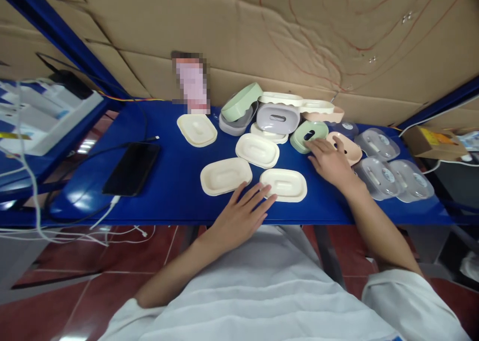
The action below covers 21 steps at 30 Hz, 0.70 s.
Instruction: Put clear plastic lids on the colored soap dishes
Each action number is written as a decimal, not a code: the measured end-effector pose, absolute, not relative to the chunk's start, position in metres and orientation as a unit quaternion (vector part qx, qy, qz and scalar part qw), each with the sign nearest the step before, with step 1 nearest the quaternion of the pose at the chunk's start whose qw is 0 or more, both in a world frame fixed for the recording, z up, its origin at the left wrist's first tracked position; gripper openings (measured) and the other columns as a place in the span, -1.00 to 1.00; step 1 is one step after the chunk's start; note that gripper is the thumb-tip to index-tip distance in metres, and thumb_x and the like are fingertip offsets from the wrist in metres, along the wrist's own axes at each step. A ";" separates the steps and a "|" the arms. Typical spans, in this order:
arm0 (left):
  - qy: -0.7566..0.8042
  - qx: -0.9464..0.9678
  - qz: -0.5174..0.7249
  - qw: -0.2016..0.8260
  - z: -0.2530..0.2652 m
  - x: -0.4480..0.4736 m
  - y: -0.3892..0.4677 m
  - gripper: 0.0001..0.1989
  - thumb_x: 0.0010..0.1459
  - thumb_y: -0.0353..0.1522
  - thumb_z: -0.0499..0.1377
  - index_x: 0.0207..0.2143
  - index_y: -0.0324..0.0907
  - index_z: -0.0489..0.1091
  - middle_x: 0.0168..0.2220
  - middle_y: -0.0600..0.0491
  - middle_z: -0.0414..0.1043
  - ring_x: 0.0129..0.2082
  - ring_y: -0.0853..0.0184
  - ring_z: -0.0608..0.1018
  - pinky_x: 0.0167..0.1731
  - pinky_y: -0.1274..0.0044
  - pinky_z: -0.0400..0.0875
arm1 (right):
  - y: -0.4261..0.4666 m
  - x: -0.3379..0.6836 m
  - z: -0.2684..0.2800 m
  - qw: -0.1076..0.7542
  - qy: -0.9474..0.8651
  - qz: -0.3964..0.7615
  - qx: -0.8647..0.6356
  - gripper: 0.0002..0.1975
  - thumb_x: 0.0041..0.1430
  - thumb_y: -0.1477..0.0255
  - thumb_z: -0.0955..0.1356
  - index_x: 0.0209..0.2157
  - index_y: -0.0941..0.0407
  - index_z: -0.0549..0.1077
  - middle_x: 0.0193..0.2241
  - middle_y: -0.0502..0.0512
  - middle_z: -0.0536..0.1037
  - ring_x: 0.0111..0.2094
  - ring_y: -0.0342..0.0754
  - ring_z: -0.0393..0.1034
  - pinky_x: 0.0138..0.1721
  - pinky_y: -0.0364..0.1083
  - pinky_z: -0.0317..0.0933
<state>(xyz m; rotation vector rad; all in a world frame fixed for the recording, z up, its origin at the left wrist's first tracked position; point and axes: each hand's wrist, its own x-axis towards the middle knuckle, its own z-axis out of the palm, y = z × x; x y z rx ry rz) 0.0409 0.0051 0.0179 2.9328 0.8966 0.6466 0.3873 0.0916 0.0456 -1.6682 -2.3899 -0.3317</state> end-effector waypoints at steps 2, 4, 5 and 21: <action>0.283 0.935 0.211 0.017 0.017 0.042 0.006 -0.66 0.53 -0.35 0.12 0.28 -0.17 0.42 0.29 -0.10 0.51 0.31 0.09 0.49 0.45 0.10 0.14 | 0.094 0.384 0.043 0.098 -0.828 -0.109 -0.541 -0.62 0.53 0.42 0.23 0.21 0.13 0.54 0.10 0.33 0.67 0.13 0.27 0.54 0.38 0.43 0.02; 0.286 0.931 0.223 0.036 0.016 0.036 0.008 -0.77 0.51 -0.37 0.15 0.13 -0.15 0.49 0.10 -0.04 0.62 0.17 0.14 0.57 0.37 0.14 0.24 | 0.081 0.374 0.042 0.121 -0.850 -0.090 -0.505 -0.66 0.55 0.37 0.24 0.17 0.07 0.58 0.03 0.24 0.70 0.05 0.19 0.57 0.38 0.34 0.07; 0.288 0.928 0.231 0.045 0.016 0.031 0.008 -0.81 0.50 -0.37 0.17 0.08 -0.15 0.51 0.03 -0.03 0.63 0.12 0.15 0.58 0.31 0.17 0.29 | 0.072 0.369 0.043 0.136 -0.859 -0.074 -0.489 -0.66 0.56 0.34 0.26 0.18 0.05 0.57 0.03 0.21 0.71 0.05 0.16 0.57 0.38 0.30 0.08; 0.296 0.894 0.311 0.128 0.008 0.017 0.011 -0.57 0.45 -0.40 0.24 0.32 -0.09 0.36 0.19 -0.15 0.50 0.20 0.13 0.56 0.22 0.22 0.55 | -0.017 0.374 0.036 0.226 -0.812 0.019 -0.537 -0.64 0.53 0.24 0.36 0.26 -0.07 0.51 0.19 0.17 0.65 0.26 0.19 0.51 0.30 0.27 0.25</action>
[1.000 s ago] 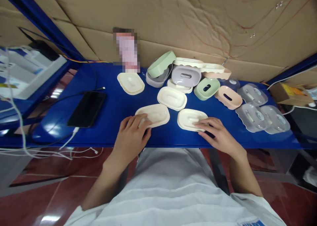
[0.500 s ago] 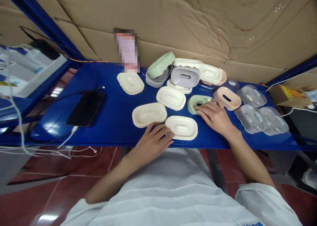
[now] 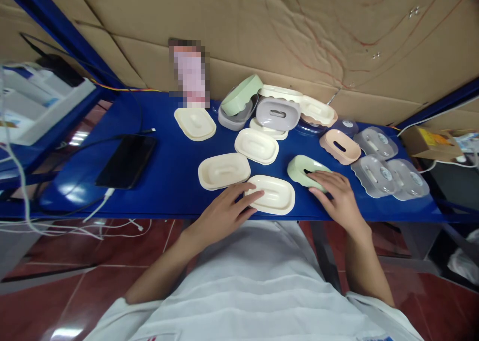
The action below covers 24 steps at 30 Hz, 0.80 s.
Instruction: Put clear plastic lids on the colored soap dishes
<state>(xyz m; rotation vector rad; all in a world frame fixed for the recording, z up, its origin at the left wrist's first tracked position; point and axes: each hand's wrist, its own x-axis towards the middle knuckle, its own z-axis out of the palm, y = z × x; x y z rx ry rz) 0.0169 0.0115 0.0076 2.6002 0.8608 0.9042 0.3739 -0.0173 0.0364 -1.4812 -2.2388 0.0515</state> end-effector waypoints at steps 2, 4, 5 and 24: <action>0.304 0.892 0.312 0.116 0.007 0.017 0.012 -0.49 0.45 -0.39 0.25 0.39 -0.05 0.29 0.34 -0.20 0.38 0.34 0.04 0.48 0.29 0.13 0.51 | -0.018 0.348 0.039 0.228 -0.830 0.036 -0.507 -0.64 0.52 0.25 0.37 0.26 -0.06 0.51 0.20 0.15 0.65 0.25 0.16 0.52 0.29 0.22 0.28; 0.297 0.898 0.308 0.106 0.007 0.017 0.012 -0.45 0.46 -0.38 0.24 0.42 -0.05 0.25 0.42 -0.22 0.28 0.43 0.00 0.38 0.34 0.08 0.46 | -0.019 0.322 0.039 0.205 -0.859 0.036 -0.467 -0.64 0.53 0.24 0.37 0.26 -0.06 0.51 0.26 0.15 0.60 0.29 0.14 0.48 0.32 0.23 0.25; 0.291 0.901 0.304 0.102 0.006 0.017 0.013 -0.47 0.46 -0.37 0.23 0.42 -0.07 0.25 0.44 -0.22 0.27 0.46 0.00 0.36 0.36 0.07 0.45 | -0.020 0.310 0.038 0.192 -0.871 0.028 -0.451 -0.63 0.53 0.23 0.36 0.27 -0.05 0.50 0.29 0.15 0.57 0.31 0.14 0.46 0.35 0.25 0.21; 0.248 0.913 0.306 0.107 0.005 0.016 0.015 -0.74 0.45 -0.33 0.26 0.14 -0.11 0.51 0.21 -0.06 0.58 0.38 0.08 0.47 0.37 0.12 0.49 | 0.067 0.367 0.067 0.185 -0.825 -0.069 -0.530 -0.53 0.56 0.31 0.22 0.40 0.01 0.39 0.39 0.26 0.45 0.38 0.28 0.35 0.35 0.33 0.24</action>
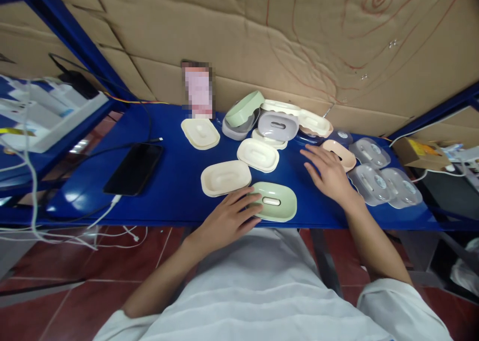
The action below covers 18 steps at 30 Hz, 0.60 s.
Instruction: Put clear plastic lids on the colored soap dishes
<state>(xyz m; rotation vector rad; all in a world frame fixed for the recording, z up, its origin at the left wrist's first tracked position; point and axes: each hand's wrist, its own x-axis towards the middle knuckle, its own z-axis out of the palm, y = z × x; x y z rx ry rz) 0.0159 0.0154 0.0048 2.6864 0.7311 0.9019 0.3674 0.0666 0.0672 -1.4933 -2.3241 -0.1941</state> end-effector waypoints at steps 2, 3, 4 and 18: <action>0.247 0.913 0.308 0.105 0.005 0.016 0.016 -0.76 0.45 -0.34 0.26 0.12 -0.12 0.51 0.20 -0.05 0.58 0.37 0.08 0.47 0.36 0.13 0.49 | 0.093 0.366 0.075 0.188 -0.821 -0.099 -0.531 -0.48 0.55 0.28 0.23 0.44 0.06 0.32 0.43 0.33 0.38 0.41 0.33 0.29 0.36 0.36 0.21; 0.247 0.913 0.308 0.105 0.005 0.016 0.016 -0.76 0.45 -0.35 0.26 0.12 -0.13 0.51 0.20 -0.06 0.57 0.38 0.08 0.46 0.37 0.14 0.48 | 0.105 0.363 0.077 0.188 -0.818 -0.119 -0.530 -0.45 0.55 0.27 0.23 0.46 0.09 0.28 0.46 0.36 0.32 0.44 0.36 0.24 0.37 0.40 0.16; 0.248 0.912 0.309 0.105 0.005 0.016 0.016 -0.76 0.45 -0.35 0.26 0.13 -0.13 0.50 0.21 -0.06 0.57 0.39 0.09 0.45 0.37 0.14 0.48 | 0.117 0.359 0.078 0.187 -0.818 -0.138 -0.526 -0.44 0.54 0.27 0.24 0.47 0.10 0.26 0.49 0.38 0.27 0.47 0.39 0.18 0.39 0.43 0.11; 0.251 0.911 0.306 0.115 0.006 0.016 0.016 -0.76 0.45 -0.35 0.25 0.12 -0.11 0.51 0.21 -0.06 0.57 0.37 0.08 0.47 0.34 0.15 0.50 | 0.178 0.288 0.076 0.118 -0.907 -0.163 -0.371 -0.52 0.61 0.52 0.09 0.38 0.15 0.38 0.36 0.29 0.46 0.38 0.18 0.28 0.37 0.23 0.08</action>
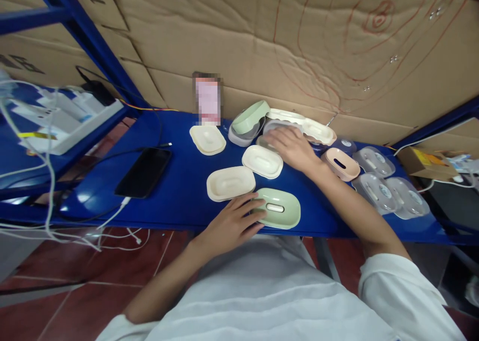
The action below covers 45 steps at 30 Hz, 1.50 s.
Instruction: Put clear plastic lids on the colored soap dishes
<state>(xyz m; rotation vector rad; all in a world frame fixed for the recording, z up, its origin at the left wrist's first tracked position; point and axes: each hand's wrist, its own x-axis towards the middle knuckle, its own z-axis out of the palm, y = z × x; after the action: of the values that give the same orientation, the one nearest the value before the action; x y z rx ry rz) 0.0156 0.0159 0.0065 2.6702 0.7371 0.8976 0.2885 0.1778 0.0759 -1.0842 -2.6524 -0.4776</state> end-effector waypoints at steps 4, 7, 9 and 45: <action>0.252 0.910 0.311 0.109 0.006 0.016 0.016 -0.76 0.45 -0.35 0.26 0.12 -0.13 0.51 0.21 -0.06 0.56 0.37 0.07 0.46 0.34 0.16 0.50 | 0.187 0.249 0.068 0.084 -0.925 -0.139 -0.342 -0.54 0.60 0.50 0.12 0.34 0.21 0.41 0.28 0.29 0.55 0.25 0.18 0.38 0.22 0.16 0.15; 0.251 0.912 0.306 0.109 0.006 0.015 0.016 -0.76 0.47 -0.35 0.23 0.14 -0.12 0.50 0.22 -0.05 0.55 0.37 0.08 0.46 0.34 0.17 0.49 | 0.205 0.227 0.069 0.091 -0.912 -0.108 -0.385 -0.64 0.55 0.45 0.22 0.18 0.23 0.53 0.10 0.34 0.64 0.17 0.24 0.40 0.18 0.19 0.12; 0.249 0.913 0.305 0.106 0.006 0.015 0.016 -0.77 0.47 -0.34 0.23 0.13 -0.12 0.50 0.22 -0.05 0.56 0.36 0.08 0.47 0.34 0.17 0.49 | 0.213 0.223 0.076 0.092 -0.910 -0.093 -0.395 -0.69 0.55 0.44 0.24 0.01 0.17 0.61 -0.04 0.28 0.68 0.08 0.22 0.44 0.16 0.19 0.12; 0.244 0.899 0.343 0.123 0.008 0.017 0.014 -0.77 0.40 -0.44 0.27 0.07 -0.17 0.46 0.24 -0.22 0.41 0.34 0.05 0.46 0.32 0.15 0.51 | 0.010 0.365 0.008 0.232 -0.786 -0.003 -0.573 -0.42 0.49 0.10 0.36 0.42 -0.01 0.39 0.41 0.28 0.41 0.45 0.35 0.25 0.35 0.38 0.30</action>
<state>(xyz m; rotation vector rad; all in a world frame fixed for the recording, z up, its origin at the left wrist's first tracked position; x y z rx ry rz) 0.0165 0.0138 0.0078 2.6215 0.7119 1.0004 0.3653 0.0103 0.0083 -1.5745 -2.1596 -0.0083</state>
